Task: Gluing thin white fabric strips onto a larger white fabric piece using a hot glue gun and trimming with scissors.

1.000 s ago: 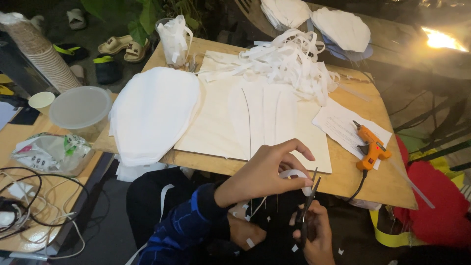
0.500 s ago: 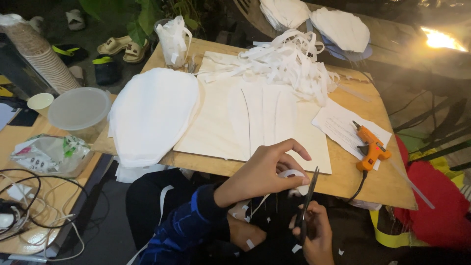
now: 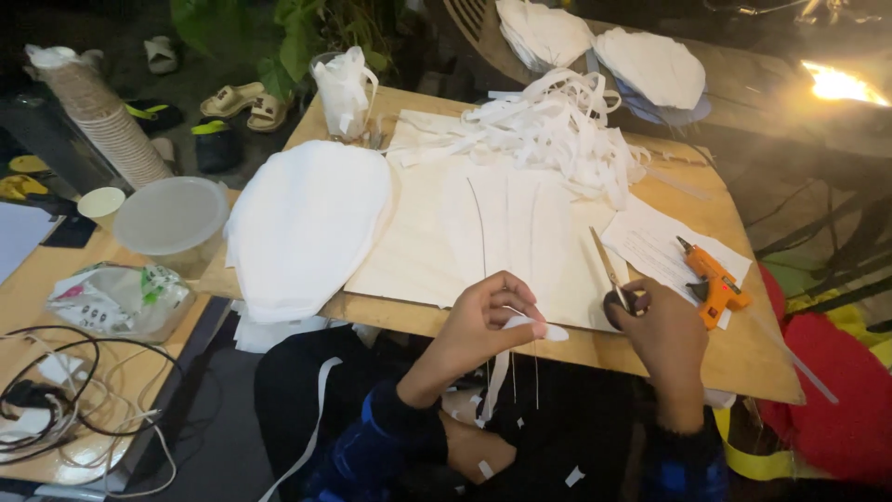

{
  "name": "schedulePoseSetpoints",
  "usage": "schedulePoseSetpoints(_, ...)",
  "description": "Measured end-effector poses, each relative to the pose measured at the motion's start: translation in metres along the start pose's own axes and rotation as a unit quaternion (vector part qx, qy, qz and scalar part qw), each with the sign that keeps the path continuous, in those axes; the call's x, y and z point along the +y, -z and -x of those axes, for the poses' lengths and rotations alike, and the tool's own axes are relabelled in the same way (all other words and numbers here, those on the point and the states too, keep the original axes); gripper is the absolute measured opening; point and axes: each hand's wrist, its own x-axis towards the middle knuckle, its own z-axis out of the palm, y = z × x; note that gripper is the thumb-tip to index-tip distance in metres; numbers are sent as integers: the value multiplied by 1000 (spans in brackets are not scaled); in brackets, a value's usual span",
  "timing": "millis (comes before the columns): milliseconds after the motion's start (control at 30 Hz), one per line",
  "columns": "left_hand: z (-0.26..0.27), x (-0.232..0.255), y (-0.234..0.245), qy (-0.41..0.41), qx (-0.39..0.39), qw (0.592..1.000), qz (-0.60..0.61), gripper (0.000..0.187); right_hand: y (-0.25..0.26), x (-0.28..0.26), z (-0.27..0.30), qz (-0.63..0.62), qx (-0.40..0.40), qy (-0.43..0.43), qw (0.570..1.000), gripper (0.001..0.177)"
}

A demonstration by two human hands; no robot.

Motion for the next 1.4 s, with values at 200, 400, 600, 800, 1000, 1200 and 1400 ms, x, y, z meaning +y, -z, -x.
schedulePoseSetpoints(200,16,28,-8,26,19,998,47,37,-5,-20,-21,111,-66,-9,992,37)
schedulePoseSetpoints(400,7,2,1,12,46,996,75,36,-5,-22,-26,121,-84,-1,989,32)
schedulePoseSetpoints(600,3,-13,-2,2,72,991,115,36,14,-30,-21,69,-151,-4,986,43)
schedulePoseSetpoints(800,-1,-21,-4,-7,93,987,128,36,9,-44,8,-231,-72,64,968,38)
schedulePoseSetpoints(1000,-5,-11,-15,-11,104,987,119,34,-9,-68,24,-466,-126,131,866,27)
schedulePoseSetpoints(1200,-9,-16,-11,-24,102,989,107,35,-4,-93,12,-493,-91,129,856,13)
schedulePoseSetpoints(1400,-5,-5,6,-14,114,993,-2,34,-14,-96,-22,-522,-98,132,837,16)
